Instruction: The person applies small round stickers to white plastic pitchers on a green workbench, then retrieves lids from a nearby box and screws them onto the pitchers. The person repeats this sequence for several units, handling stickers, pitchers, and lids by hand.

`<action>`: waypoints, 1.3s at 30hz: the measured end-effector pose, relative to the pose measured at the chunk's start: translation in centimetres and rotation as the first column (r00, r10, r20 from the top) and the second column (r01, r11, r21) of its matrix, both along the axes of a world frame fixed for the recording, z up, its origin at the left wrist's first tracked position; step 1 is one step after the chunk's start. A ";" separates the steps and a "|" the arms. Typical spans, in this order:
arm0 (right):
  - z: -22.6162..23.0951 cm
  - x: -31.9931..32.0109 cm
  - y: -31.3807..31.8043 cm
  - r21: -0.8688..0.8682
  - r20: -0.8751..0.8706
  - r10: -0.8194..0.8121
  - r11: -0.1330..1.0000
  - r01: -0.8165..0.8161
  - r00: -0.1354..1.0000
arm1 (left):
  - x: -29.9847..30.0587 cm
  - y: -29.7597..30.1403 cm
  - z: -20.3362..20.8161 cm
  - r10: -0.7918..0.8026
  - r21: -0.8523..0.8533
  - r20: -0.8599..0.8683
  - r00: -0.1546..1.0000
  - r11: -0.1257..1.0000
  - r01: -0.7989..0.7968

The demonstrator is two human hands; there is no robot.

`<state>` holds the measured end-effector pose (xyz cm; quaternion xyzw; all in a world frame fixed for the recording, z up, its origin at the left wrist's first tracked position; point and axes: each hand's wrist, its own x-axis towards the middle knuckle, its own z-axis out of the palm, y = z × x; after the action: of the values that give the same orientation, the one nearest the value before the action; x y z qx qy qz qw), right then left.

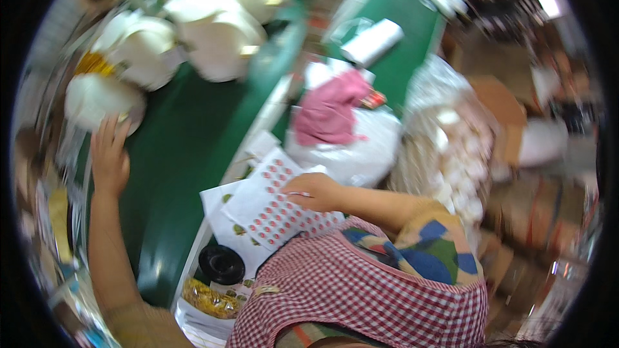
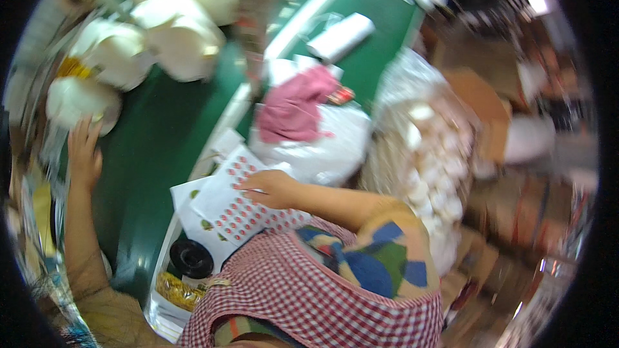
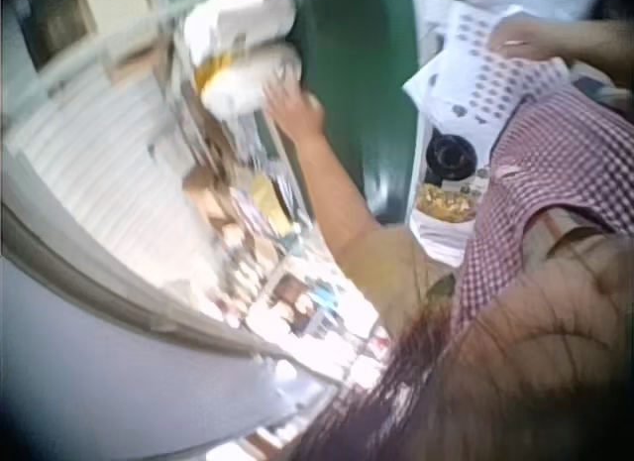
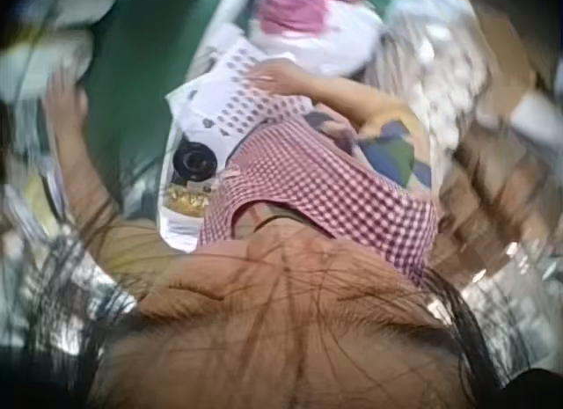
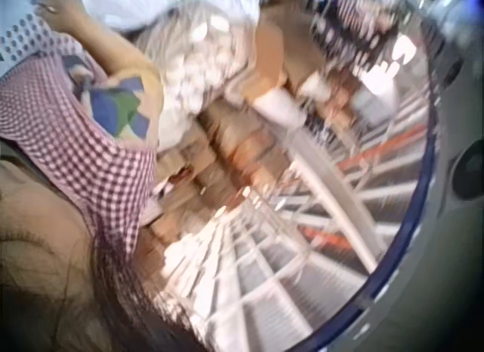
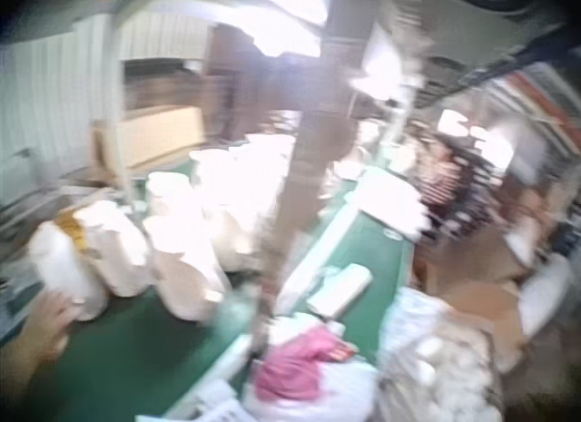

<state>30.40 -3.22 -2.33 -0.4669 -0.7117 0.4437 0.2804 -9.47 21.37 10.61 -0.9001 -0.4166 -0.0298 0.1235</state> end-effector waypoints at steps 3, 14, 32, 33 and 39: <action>3.4 0.9 -2.3 -0.038 0.043 0.025 0.999 -0.024 0.999 | 0.4 -8.5 -1.5 -0.069 -0.309 0.234 0.970 0.940 0.142; 7.7 10.4 -25.0 0.043 0.095 -0.607 0.794 0.606 0.789 | 9.0 -22.8 0.1 -0.050 -0.577 0.450 0.892 0.746 0.333; -8.8 39.6 -34.0 -0.135 0.268 -0.963 -0.009 0.991 0.028 | 64.9 -40.5 -18.3 0.321 -0.838 0.419 0.849 0.497 0.225; -9.8 39.7 -34.4 -0.169 0.216 -0.976 -0.003 0.986 0.034 | 66.1 -41.3 -18.3 0.339 -0.863 0.372 0.864 0.469 0.188; -15.1 39.1 -31.8 -0.404 -0.256 -0.966 0.071 0.912 -0.038 | 67.3 -44.8 -20.8 0.097 -0.764 0.410 0.907 0.580 0.283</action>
<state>69.50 -34.98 -17.40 -0.7152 -0.0826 0.2686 0.6399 57.81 -23.39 -10.22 -0.8502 -0.3507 -0.0306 -0.3915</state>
